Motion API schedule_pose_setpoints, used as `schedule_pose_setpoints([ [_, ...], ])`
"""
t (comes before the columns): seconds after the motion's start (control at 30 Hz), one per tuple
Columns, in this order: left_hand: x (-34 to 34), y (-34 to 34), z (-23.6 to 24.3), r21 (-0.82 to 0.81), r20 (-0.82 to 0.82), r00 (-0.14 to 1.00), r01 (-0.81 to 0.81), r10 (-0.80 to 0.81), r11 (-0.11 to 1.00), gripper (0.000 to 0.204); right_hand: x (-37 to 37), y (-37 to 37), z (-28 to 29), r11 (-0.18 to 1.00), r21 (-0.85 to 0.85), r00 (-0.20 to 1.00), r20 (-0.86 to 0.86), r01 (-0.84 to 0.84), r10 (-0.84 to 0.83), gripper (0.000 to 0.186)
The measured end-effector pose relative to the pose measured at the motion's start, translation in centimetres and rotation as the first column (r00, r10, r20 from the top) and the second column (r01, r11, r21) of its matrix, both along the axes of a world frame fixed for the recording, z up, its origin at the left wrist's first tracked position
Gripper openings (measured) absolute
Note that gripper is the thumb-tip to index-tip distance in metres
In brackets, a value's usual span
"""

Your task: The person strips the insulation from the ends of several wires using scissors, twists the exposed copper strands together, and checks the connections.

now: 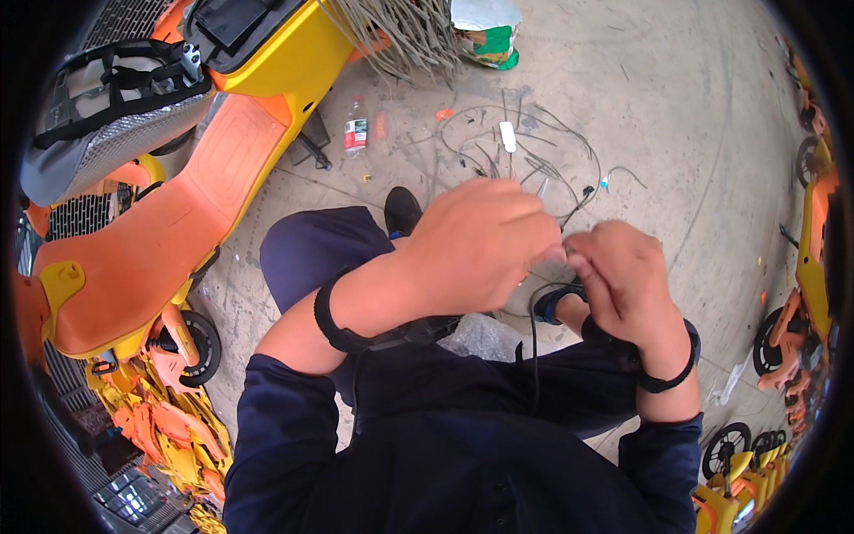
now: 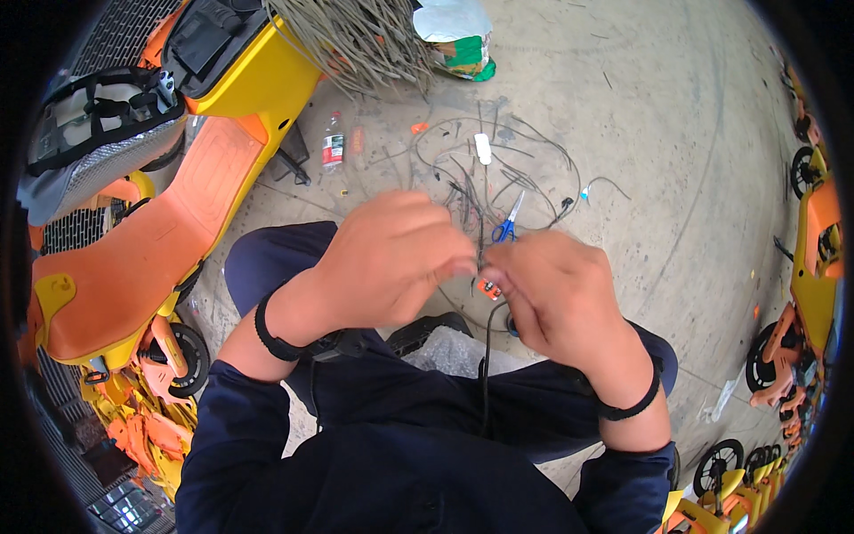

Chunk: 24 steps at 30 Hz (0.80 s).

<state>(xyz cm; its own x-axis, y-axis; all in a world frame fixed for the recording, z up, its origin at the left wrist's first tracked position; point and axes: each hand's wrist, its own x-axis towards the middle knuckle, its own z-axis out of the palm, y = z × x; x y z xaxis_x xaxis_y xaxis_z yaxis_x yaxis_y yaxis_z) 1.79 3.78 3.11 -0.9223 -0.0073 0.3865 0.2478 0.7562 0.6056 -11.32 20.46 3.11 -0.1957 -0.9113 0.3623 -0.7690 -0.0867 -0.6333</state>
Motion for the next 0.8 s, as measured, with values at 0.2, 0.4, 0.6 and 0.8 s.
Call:
schedule_pose_setpoints([
  [0.2,0.9,1.3,-1.3,0.318,0.024,0.996,0.072,-0.084,0.945,0.01,0.4,1.5,-0.7,0.998,0.005,0.993,0.097,-0.07,0.069,0.018],
  [0.4,1.3,0.3,-0.7,0.312,0.031,0.996,0.073,-0.086,0.947,0.01,-0.6,2.1,0.0,0.995,0.024,0.99,0.106,-0.093,0.09,0.02],
  [0.6,2.2,-2.3,0.1,0.259,0.118,0.99,0.044,-0.077,0.965,0.01,-1.9,2.9,-0.1,0.996,0.056,0.995,0.079,-0.068,0.063,0.022],
  [0.8,3.5,-4.4,0.5,0.21,0.157,0.987,-0.004,-0.03,0.978,0.012,-2.5,3.6,-0.3,0.995,0.076,0.994,0.097,-0.058,0.05,0.023],
])
